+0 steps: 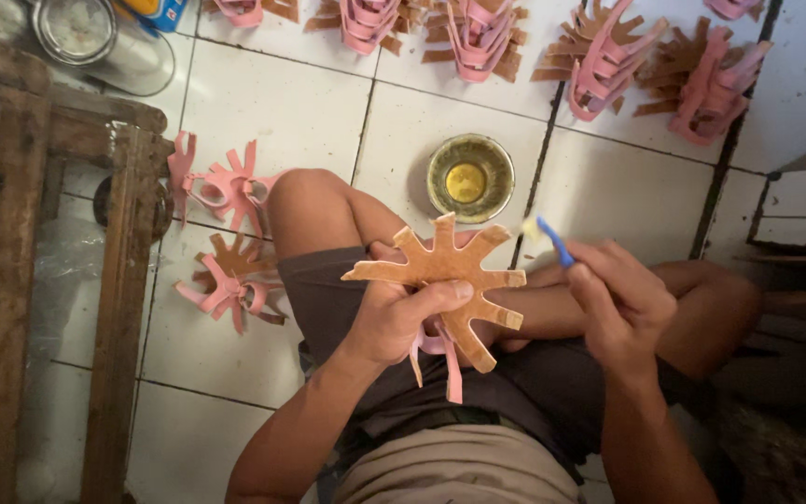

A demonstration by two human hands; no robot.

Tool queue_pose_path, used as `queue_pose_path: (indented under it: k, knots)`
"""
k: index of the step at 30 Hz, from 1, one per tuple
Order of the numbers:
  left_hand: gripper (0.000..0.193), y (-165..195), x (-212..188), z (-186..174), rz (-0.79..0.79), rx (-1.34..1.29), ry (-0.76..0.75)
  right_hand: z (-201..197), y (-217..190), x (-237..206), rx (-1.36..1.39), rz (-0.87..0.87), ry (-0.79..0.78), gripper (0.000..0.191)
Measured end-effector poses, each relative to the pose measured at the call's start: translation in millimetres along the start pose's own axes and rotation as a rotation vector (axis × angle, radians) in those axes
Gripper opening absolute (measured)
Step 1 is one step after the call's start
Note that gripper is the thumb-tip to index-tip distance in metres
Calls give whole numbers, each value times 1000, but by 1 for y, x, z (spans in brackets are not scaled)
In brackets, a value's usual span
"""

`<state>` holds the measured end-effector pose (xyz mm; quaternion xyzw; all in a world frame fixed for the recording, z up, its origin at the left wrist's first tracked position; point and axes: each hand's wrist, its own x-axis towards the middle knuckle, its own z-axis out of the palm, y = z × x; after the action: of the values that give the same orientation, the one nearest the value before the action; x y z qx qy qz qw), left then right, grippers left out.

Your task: The person sits on the workshop floor and uses a toothbrush to spread glue from a bowl onto pink sandal upper parts and brown insole pieces, then presses the parts together and sets the assembled sandal on the floor with others.

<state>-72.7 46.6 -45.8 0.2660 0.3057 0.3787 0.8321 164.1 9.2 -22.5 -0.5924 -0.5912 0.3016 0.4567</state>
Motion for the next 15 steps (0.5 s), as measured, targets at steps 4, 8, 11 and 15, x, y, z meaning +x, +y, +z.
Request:
queue_pose_path:
  k: [4,8,11,15]
  knots:
    - [47,-8,2,-8,3,60,-26,4,0,9,-107,-4,-52,22]
    - [24,-13,0,-19,63,255,93,13,10,15,16,58,-6,23]
    - [29,-10,2,-21,78,52,123,13,14,8,211,242,84,22]
    - [45,-2,10,-9,215,121,146,11,12,-1,77,57,21,22]
